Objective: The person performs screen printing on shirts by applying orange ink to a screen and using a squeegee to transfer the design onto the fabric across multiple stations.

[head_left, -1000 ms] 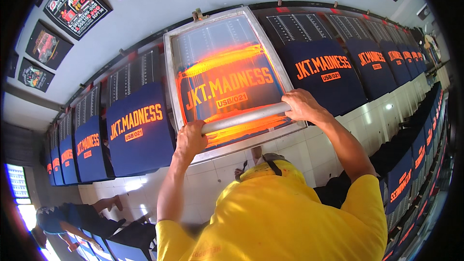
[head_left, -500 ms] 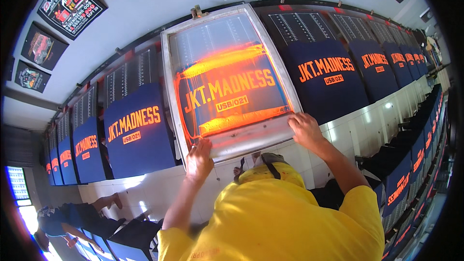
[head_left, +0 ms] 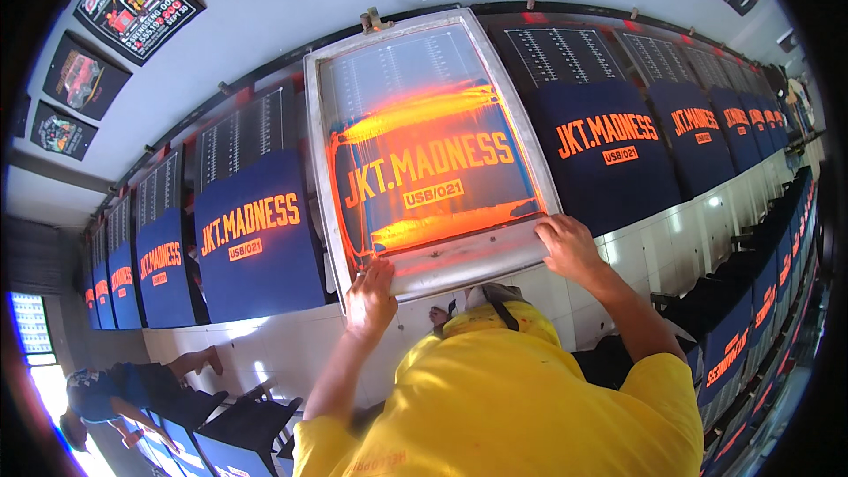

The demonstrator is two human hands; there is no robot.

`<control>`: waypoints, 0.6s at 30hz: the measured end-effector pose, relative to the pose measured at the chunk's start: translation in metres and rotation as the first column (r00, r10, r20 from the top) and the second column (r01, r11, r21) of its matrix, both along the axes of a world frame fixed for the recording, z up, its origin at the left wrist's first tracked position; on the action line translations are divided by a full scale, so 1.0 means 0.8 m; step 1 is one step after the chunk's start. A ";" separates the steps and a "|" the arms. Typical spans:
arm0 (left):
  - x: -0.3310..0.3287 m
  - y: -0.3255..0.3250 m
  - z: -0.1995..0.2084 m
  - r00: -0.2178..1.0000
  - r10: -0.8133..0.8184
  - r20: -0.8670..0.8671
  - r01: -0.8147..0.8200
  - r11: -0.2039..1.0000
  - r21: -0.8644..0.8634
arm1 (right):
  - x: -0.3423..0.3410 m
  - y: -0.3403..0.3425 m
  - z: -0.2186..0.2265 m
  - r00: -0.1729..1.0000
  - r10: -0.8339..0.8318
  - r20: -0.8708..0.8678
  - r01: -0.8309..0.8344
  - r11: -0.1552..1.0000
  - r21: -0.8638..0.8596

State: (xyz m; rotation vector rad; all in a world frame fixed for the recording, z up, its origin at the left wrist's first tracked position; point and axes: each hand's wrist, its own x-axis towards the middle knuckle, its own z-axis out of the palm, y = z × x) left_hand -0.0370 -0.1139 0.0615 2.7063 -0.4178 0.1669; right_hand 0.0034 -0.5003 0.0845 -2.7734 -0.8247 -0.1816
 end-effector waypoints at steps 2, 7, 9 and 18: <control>0.000 0.001 -0.007 0.999 -0.007 0.053 0.007 1.000 0.006 | 0.002 -0.001 -0.016 0.999 0.000 0.050 0.000 1.000 0.009; 0.039 0.003 -0.016 0.994 -0.009 0.112 0.007 1.000 0.012 | 0.051 0.002 -0.021 0.998 0.018 0.060 -0.020 1.000 0.023; 0.065 0.006 -0.014 0.995 -0.012 0.100 0.011 1.000 0.020 | 0.082 0.004 -0.022 0.997 0.033 0.067 -0.034 0.999 0.013; 0.209 0.017 -0.011 0.997 0.021 0.072 -0.024 0.999 0.045 | 0.245 0.015 -0.021 0.999 0.042 0.026 -0.041 0.998 -0.051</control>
